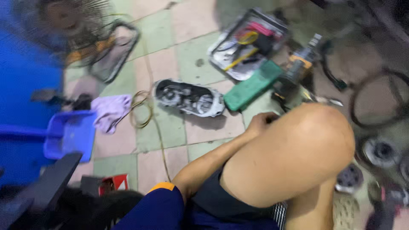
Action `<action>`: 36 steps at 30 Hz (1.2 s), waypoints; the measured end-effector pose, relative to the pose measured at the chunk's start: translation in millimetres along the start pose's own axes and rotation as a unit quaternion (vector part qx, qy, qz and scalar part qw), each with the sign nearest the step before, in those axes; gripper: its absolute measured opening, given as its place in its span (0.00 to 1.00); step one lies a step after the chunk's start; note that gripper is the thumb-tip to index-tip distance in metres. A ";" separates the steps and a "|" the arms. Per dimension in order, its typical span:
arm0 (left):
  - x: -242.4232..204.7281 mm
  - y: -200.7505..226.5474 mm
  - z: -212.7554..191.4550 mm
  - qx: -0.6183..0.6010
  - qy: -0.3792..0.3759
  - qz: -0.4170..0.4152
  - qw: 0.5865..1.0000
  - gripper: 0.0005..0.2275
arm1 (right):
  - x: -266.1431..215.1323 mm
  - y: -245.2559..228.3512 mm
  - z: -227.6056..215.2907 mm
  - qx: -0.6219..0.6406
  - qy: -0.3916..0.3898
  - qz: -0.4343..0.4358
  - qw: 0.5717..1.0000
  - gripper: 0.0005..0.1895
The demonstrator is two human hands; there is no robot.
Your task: The person removes transmission components from a motorcycle, cleans them with a cloth, disassembles the variator assembly by hand, and uses an air compressor nozzle to blow dust off the parts.
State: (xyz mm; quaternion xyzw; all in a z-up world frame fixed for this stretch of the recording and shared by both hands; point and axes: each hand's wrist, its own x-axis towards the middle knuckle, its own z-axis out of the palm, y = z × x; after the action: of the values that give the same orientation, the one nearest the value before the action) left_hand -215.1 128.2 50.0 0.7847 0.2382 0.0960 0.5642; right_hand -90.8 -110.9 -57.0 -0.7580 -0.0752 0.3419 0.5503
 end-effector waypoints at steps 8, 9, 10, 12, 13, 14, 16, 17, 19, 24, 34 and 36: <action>-24.1 -15.8 -61.0 0.051 0.081 -0.010 0.995 0.15 | 82.9 -49.1 88.2 0.022 -0.148 -0.039 0.988 0.27; -24.0 -12.7 -70.1 0.061 0.091 -0.026 0.994 0.15 | 95.4 -62.0 102.1 0.026 -0.163 -0.046 0.985 0.28; -23.9 -9.1 -77.5 0.041 0.084 -0.043 0.995 0.16 | 105.9 -73.4 113.1 0.030 -0.178 -0.053 0.982 0.28; -22.7 -1.1 -83.8 0.017 0.082 -0.059 0.995 0.15 | 122.9 -97.6 132.5 0.040 -0.201 -0.061 0.977 0.28; -20.2 0.9 -86.7 0.005 0.081 -0.062 0.995 0.14 | 129.3 -109.9 143.5 0.046 -0.213 -0.064 0.974 0.28; -17.4 -1.2 -93.8 -0.011 0.081 -0.063 0.995 0.14 | 134.6 -121.0 153.9 0.049 -0.227 -0.064 0.971 0.28; 5.2 -12.2 -106.4 -0.032 0.082 -0.066 0.994 0.13 | 149.1 -141.5 171.6 0.054 -0.252 -0.064 0.964 0.28; 21.2 -21.5 -114.1 -0.039 0.084 -0.065 0.994 0.13 | 157.6 -150.5 181.6 0.056 -0.265 -0.065 0.960 0.28; 33.9 -47.1 -120.0 -0.060 0.082 -0.073 0.992 0.12 | 164.4 -158.0 194.6 0.051 -0.296 -0.054 0.952 0.29; 63.8 -75.7 -132.5 -0.127 0.075 -0.083 0.986 0.10 | 188.5 -174.3 195.6 0.027 -0.366 -0.032 0.930 0.29; 87.2 183.8 -219.7 -0.219 0.187 -0.143 0.947 0.10 | 92.1 -375.9 80.3 -0.113 -0.255 -0.023 0.960 0.23; 76.1 235.8 -241.6 -0.261 0.176 -0.151 0.937 0.11 | 76.8 -425.0 82.6 -0.137 -0.267 -0.024 0.954 0.23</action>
State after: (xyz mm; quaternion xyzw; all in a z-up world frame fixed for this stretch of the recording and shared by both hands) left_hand -187.8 308.8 344.0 0.5354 0.4159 0.2053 0.7059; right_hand 29.0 154.2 272.7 -0.7054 -0.2836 0.5052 0.4085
